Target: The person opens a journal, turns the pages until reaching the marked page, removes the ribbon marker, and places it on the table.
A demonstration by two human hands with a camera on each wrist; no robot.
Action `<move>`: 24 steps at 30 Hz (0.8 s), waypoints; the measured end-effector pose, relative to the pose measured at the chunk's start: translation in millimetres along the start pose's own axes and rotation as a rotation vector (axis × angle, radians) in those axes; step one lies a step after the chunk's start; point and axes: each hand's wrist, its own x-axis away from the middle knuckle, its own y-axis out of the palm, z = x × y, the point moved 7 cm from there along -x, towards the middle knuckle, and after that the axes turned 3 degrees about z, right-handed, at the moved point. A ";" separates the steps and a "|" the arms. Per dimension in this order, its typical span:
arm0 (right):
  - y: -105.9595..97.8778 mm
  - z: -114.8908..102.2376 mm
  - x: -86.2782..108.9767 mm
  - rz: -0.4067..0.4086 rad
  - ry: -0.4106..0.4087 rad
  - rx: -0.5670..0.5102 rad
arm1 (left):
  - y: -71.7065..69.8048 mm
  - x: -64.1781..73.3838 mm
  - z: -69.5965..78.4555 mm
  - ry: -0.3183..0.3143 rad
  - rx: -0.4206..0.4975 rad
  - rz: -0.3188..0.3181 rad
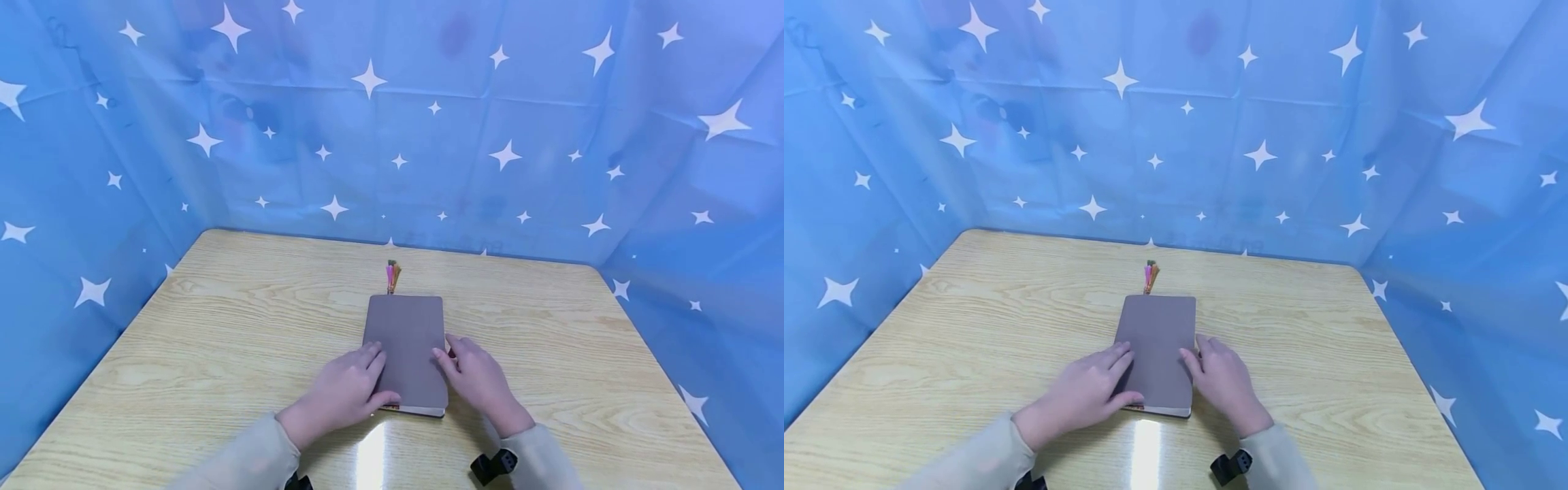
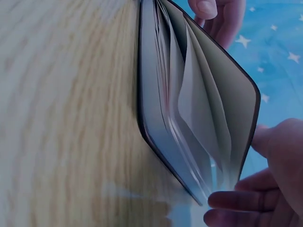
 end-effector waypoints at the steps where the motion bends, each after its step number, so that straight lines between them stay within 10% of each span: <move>1: 0.9 -0.4 0.3 -0.006 0.000 0.001 | 2.0 0.0 2.3 0.009 -0.009 -0.007; 24: -16.8 -15.8 -0.1 0.088 -0.111 -0.070 | -0.9 -5.5 15.5 0.042 0.033 0.031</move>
